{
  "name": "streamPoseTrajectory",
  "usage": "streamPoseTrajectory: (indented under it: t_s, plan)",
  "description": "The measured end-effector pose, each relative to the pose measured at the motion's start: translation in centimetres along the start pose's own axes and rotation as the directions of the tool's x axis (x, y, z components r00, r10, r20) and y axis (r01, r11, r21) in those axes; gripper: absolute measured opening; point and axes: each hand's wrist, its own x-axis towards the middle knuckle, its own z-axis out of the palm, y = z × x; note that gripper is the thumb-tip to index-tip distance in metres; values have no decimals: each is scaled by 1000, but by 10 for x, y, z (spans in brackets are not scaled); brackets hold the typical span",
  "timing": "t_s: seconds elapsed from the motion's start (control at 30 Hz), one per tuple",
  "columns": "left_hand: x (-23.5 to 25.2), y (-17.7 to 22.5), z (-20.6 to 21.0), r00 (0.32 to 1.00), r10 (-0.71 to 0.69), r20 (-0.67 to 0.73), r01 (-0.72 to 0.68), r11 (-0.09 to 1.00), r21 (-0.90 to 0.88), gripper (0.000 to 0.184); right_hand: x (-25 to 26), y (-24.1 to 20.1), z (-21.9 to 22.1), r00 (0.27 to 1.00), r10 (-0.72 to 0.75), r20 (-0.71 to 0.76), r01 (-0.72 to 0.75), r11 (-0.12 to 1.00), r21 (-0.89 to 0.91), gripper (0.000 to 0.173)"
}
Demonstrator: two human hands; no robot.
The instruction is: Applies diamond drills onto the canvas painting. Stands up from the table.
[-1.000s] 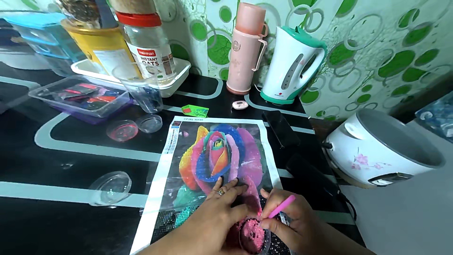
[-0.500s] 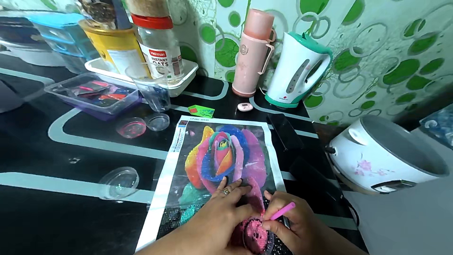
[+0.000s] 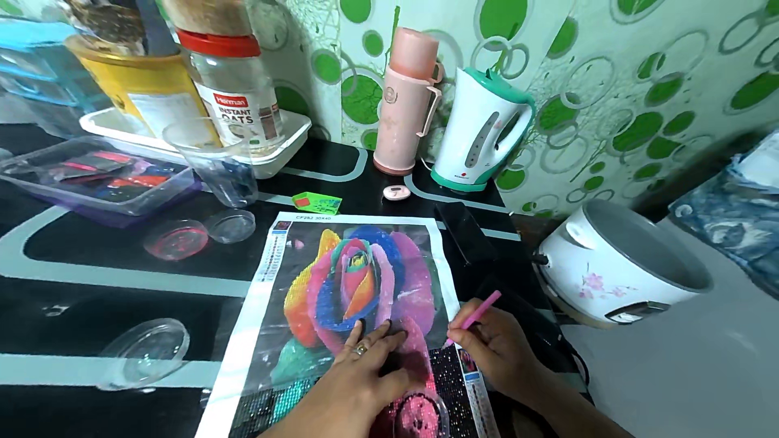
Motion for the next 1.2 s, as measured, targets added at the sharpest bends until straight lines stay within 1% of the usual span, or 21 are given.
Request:
streamPoseTrajectory:
  t_s: [0.33,0.8,1.0,1.07,1.2]
  plan:
    - [0,0,-1,1000,-12,26,13,999,-32,62,-2,2,-1,1000,-17,19,18,999,-50,12]
    - [0,0,-2,999,-15,32,16,1000,-21,62,-3,1,-1,1000,-9,27,12,994,-110,13]
    - [-1,-1,-1,1000,-14,28,14,1000,-14,62,-2,0,-1,998,-27,49,34,989,-142,15]
    - [0,0,-2,1000,-9,28,10,1000,-19,63,-2,0,-1,999,-19,32,23,992,-122,15]
    - [0,1,-3,1000,-12,28,12,1000,-16,63,-1,1,0,1000,1,-29,-2,1000,-14,12]
